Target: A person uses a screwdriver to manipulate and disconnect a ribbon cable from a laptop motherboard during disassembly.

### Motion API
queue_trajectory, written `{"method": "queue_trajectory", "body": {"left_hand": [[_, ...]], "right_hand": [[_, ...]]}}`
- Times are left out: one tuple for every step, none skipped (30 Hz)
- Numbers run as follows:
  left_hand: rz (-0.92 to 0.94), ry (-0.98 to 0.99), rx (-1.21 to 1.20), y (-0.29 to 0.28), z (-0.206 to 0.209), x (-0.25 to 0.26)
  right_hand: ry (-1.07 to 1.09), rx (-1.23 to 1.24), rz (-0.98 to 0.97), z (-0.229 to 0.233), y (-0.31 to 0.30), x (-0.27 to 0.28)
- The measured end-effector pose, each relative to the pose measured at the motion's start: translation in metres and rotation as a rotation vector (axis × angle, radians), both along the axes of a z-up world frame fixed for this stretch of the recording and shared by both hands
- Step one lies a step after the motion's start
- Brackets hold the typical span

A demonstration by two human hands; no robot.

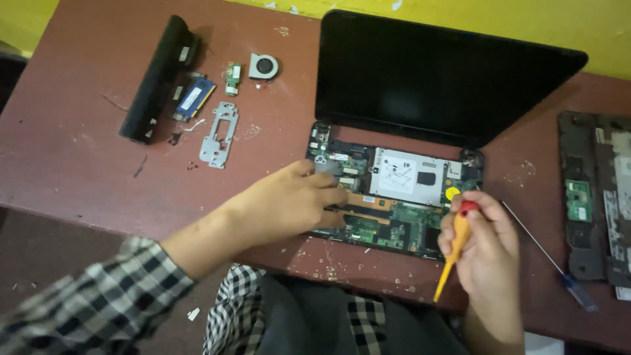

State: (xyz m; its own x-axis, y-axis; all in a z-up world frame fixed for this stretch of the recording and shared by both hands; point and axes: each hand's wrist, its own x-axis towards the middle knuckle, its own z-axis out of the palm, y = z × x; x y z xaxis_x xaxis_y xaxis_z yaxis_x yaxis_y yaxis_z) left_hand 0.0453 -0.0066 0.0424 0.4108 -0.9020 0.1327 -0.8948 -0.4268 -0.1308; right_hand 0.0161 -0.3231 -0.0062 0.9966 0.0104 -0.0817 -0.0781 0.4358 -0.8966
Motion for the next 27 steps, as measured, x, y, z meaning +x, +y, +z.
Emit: {"method": "queue_trajectory", "body": {"left_hand": [[-0.006, 0.003, 0.001, -0.002, 0.003, 0.003], [-0.050, -0.030, 0.072, -0.004, 0.005, 0.007], [-0.095, -0.063, 0.142, -0.006, 0.007, 0.011], [-0.103, -0.058, 0.141, -0.006, 0.007, 0.015], [-0.163, -0.071, 0.133, -0.007, 0.007, 0.019], [-0.222, -0.088, 0.126, -0.007, 0.007, 0.024], [-0.228, -0.087, 0.125, -0.007, 0.004, 0.026], [-0.265, -0.098, 0.112, -0.005, 0.002, 0.028], [-0.301, -0.110, 0.098, -0.003, 0.000, 0.030], [-0.299, -0.108, 0.101, -0.002, -0.004, 0.031], [-0.306, -0.060, 0.120, -0.001, -0.008, 0.032], [-0.312, -0.008, 0.137, 0.000, -0.012, 0.032], [-0.309, -0.004, 0.137, 0.000, -0.013, 0.033], [-0.308, 0.059, 0.149, 0.000, -0.013, 0.034], [-0.306, 0.122, 0.161, 0.000, -0.014, 0.036], [-0.309, 0.121, 0.160, 0.000, -0.015, 0.036], [-0.320, 0.107, 0.151, 0.001, -0.016, 0.037], [-0.329, 0.095, 0.141, 0.001, -0.019, 0.037], [-0.331, 0.096, 0.138, -0.001, -0.017, 0.039], [-0.344, 0.082, 0.130, -0.002, -0.014, 0.040], [-0.356, 0.068, 0.122, -0.002, -0.012, 0.041], [-0.354, 0.067, 0.123, -0.001, -0.014, 0.043], [-0.357, 0.014, 0.103, 0.000, -0.016, 0.044], [-0.365, -0.039, 0.080, -0.001, -0.018, 0.048], [-0.368, -0.042, 0.079, 0.003, -0.013, 0.049], [-0.333, -0.016, 0.085, 0.006, -0.009, 0.049], [-0.297, 0.010, 0.091, 0.010, -0.005, 0.048]], "right_hand": [[0.003, 0.001, -0.006, 0.000, 0.001, -0.001], [0.012, -0.012, -0.001, 0.000, 0.001, -0.002], [0.022, -0.025, 0.003, 0.000, 0.002, -0.003], [0.028, -0.026, -0.004, 0.000, 0.004, -0.003], [0.020, -0.073, 0.017, 0.000, 0.005, -0.003], [0.008, -0.120, 0.038, 0.000, 0.007, -0.001], [0.010, -0.120, 0.032, 0.003, 0.008, -0.003], [0.032, -0.192, 0.034, 0.006, 0.011, -0.003], [0.055, -0.264, 0.038, 0.009, 0.014, -0.003], [0.056, -0.261, 0.040, 0.009, 0.013, -0.003], [0.061, -0.281, 0.063, 0.009, 0.013, -0.003], [0.068, -0.303, 0.088, 0.009, 0.012, -0.004], [0.072, -0.302, 0.092, 0.009, 0.013, -0.004], [0.081, -0.325, 0.101, 0.009, 0.013, -0.004], [0.090, -0.349, 0.110, 0.009, 0.013, -0.004], [0.090, -0.349, 0.107, 0.009, 0.013, -0.004], [0.093, -0.370, 0.126, 0.009, 0.012, -0.004], [0.097, -0.392, 0.147, 0.008, 0.012, -0.005], [0.099, -0.394, 0.145, 0.009, 0.011, -0.005], [0.096, -0.400, 0.149, 0.010, 0.012, -0.005], [0.094, -0.406, 0.152, 0.011, 0.013, -0.005], [0.092, -0.406, 0.154, 0.010, 0.013, -0.005], [0.101, -0.406, 0.150, 0.010, 0.013, -0.005], [0.109, -0.409, 0.140, 0.010, 0.013, -0.005], [0.108, -0.410, 0.136, 0.011, 0.013, -0.004], [0.104, -0.385, 0.137, 0.011, 0.013, -0.004], [0.100, -0.360, 0.139, 0.010, 0.013, -0.004]]}}
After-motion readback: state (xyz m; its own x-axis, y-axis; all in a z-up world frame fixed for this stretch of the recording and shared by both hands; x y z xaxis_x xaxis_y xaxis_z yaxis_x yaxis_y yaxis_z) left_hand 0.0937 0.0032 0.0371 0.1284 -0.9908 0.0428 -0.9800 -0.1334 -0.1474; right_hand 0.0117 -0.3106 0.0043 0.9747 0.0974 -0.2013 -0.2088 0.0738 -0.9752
